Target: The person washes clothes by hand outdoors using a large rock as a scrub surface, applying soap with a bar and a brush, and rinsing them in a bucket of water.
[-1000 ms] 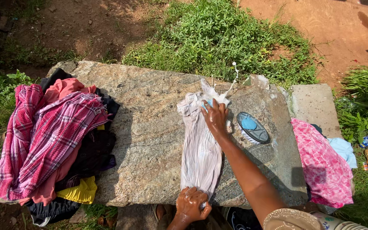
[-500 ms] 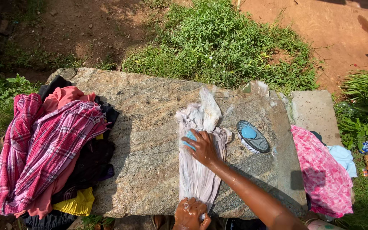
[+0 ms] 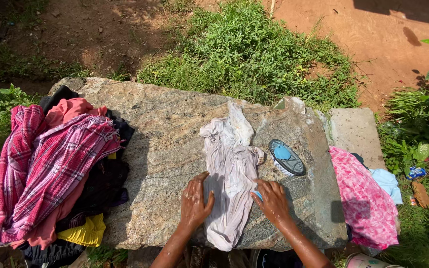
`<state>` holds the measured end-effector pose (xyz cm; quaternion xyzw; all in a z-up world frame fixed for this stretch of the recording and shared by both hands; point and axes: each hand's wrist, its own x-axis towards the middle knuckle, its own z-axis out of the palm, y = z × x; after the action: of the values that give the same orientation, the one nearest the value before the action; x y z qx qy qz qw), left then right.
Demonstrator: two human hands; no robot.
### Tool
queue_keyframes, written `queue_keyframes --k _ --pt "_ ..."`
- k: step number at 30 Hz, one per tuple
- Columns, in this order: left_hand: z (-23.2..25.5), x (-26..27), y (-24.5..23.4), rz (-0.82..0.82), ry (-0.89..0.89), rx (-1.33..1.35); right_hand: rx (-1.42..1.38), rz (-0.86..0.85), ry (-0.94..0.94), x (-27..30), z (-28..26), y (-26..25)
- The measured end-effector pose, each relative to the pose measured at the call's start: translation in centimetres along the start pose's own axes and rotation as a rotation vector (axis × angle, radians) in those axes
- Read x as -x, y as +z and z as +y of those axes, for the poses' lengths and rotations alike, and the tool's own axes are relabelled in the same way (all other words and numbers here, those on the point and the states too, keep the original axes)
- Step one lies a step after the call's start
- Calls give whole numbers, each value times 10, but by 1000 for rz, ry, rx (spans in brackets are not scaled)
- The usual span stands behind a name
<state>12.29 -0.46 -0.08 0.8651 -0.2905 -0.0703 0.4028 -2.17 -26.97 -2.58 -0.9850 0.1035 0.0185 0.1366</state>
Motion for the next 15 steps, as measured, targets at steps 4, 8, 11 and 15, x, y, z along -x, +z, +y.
queue_keyframes --k 4,8,11,15 --pt "-61 -133 33 -8 -206 -398 -75 294 49 -48 12 29" --pt "-38 -162 129 -30 -196 -60 -481 466 213 -179 -25 72" --pt "-14 -154 159 180 -229 395 -924 693 255 -191 -31 80" --pt "-34 -116 170 317 225 26 -722 1002 78 -149 -26 113"
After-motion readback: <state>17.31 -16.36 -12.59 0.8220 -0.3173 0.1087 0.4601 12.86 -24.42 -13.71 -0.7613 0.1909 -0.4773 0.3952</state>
